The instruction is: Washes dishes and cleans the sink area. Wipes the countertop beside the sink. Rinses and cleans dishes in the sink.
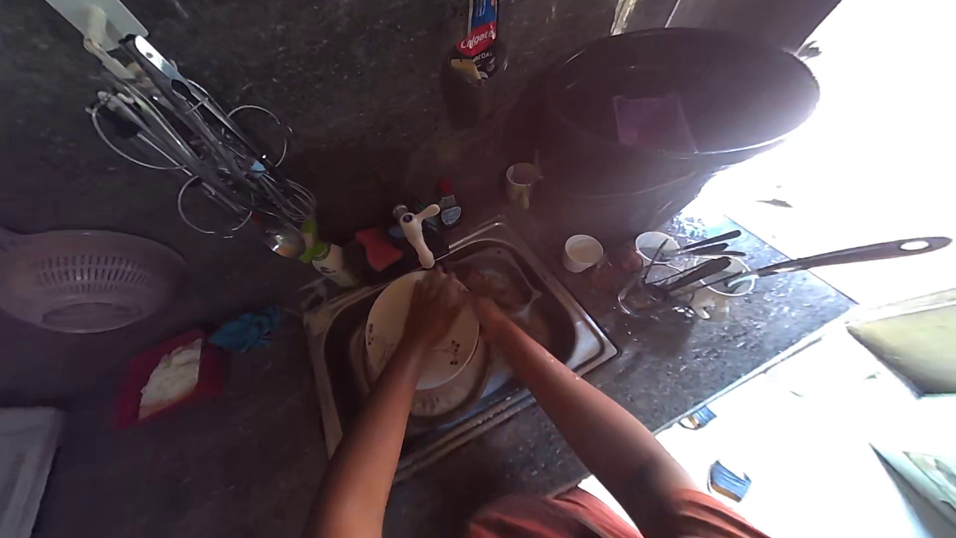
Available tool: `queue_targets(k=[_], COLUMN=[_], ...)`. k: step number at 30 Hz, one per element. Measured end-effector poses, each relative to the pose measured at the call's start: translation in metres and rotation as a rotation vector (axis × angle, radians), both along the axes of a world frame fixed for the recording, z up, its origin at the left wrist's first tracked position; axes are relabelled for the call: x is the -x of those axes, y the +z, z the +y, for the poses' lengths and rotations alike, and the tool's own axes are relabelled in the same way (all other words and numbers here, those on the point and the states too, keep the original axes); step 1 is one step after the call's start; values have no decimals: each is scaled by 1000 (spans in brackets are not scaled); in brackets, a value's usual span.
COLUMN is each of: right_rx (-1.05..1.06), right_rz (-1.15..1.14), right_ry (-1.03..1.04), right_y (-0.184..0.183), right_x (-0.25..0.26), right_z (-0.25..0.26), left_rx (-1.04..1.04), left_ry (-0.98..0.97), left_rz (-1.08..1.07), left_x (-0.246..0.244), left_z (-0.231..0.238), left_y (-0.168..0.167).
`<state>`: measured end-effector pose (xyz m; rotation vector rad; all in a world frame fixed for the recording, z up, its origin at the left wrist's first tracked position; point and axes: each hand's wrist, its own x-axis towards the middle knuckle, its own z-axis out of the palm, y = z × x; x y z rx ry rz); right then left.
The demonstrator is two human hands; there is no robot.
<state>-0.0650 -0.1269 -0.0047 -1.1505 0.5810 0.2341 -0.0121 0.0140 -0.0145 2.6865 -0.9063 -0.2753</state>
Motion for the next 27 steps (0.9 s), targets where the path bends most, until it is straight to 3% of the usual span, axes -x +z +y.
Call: queue_targets(k=[3, 8, 13, 17, 19, 22, 24, 27], right_rx=[40, -3, 74, 171, 126, 176, 378, 753], right_rz=[-56, -78, -47, -22, -47, -136, -216, -468], right_ry=[-120, -365, -262, -128, -173, -190, -18, 333], right_y=[8, 12, 16, 15, 10, 21, 37, 61], right_x=[-2, 11, 29, 43, 46, 49, 58, 74], right_z=[-11, -44, -27, 2, 2, -12, -22, -26], left_rx=[-25, -79, 31, 244, 284, 377, 677, 1427], left_ry=[198, -103, 218, -22, 102, 535, 796, 985], left_rz=[28, 27, 51, -168, -232, -160, 120, 672], left_x=[-7, 36, 42, 57, 51, 30, 21, 23], left_z=[-10, -1, 4, -28, -28, -17, -12, -3], left_y=[10, 12, -8, -35, -50, -37, -13, 23])
